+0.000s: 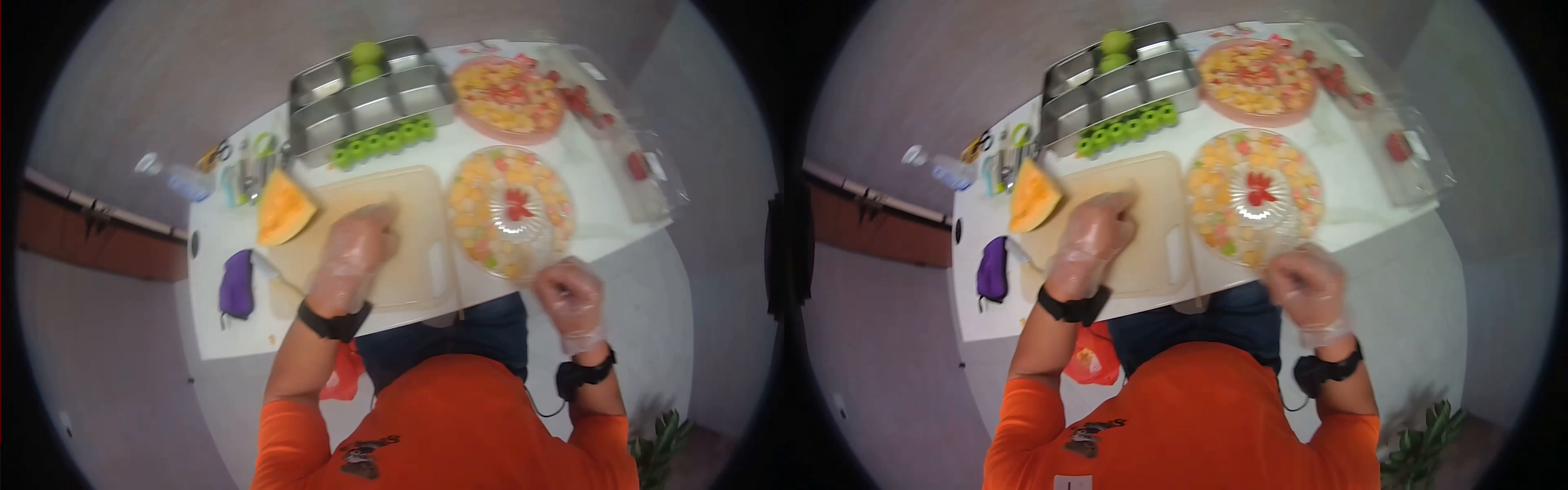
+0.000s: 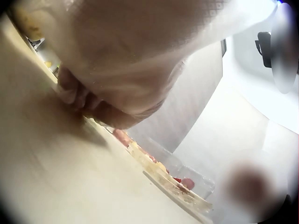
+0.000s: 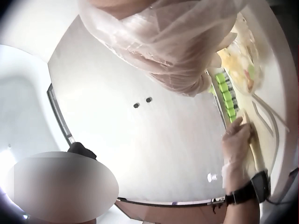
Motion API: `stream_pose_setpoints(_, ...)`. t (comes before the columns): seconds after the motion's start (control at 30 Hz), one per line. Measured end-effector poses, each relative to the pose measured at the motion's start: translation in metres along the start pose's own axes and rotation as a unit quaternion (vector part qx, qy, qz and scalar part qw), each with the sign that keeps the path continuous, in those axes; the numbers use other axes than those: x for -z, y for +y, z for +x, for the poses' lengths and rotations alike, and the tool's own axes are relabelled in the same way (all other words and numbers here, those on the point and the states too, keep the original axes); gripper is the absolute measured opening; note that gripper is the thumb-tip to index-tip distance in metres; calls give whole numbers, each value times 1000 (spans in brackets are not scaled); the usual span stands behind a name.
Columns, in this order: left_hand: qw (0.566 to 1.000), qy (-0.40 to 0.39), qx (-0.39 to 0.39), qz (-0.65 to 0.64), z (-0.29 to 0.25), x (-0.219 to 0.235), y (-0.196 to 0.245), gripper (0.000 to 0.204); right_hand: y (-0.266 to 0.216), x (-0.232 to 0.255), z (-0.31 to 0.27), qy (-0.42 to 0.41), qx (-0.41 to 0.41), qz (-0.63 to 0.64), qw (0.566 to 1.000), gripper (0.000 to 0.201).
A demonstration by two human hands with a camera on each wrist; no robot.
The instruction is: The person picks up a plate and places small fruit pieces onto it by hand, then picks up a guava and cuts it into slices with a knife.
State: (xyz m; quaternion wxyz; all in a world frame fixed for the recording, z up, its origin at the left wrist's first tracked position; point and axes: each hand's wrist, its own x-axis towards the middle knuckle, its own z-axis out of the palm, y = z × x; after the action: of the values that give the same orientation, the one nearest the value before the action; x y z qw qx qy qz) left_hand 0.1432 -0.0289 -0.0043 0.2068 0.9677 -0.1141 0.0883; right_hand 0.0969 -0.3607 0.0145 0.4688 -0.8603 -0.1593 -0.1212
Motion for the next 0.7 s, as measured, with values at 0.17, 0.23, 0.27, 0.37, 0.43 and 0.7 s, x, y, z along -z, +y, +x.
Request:
stream_pose_setpoints(0.17, 998, 49, 25, 42, 3, -9, -1, 34, -14, -37, -19, -62, 86, 35, 994, 8)
stream_pose_setpoints(0.23, 996, 35, 21, 85, 3, -9, -3, 34, -17, -45, -20, -79, 98, 49, 991, 9)
stream_pose_setpoints(0.27, 996, 35, 19, 85, 3, -10, -4, 34, -16, -48, -21, -99, 109, 70, 987, 10)
stream_pose_setpoints(0.37, 995, 52, 24, 83, 5, -12, -8, 33, -14, -49, -20, -101, 118, 62, 986, 12)
stream_pose_setpoints(0.43, 991, 75, 48, 96, 6, -12, -11, 31, -15, -49, -17, -99, 119, 57, 986, 12)
stream_pose_setpoints(0.7, 974, 101, 134, -149, -1, -12, -16, 36, -23, -51, -8, -90, 111, 54, 988, 16)
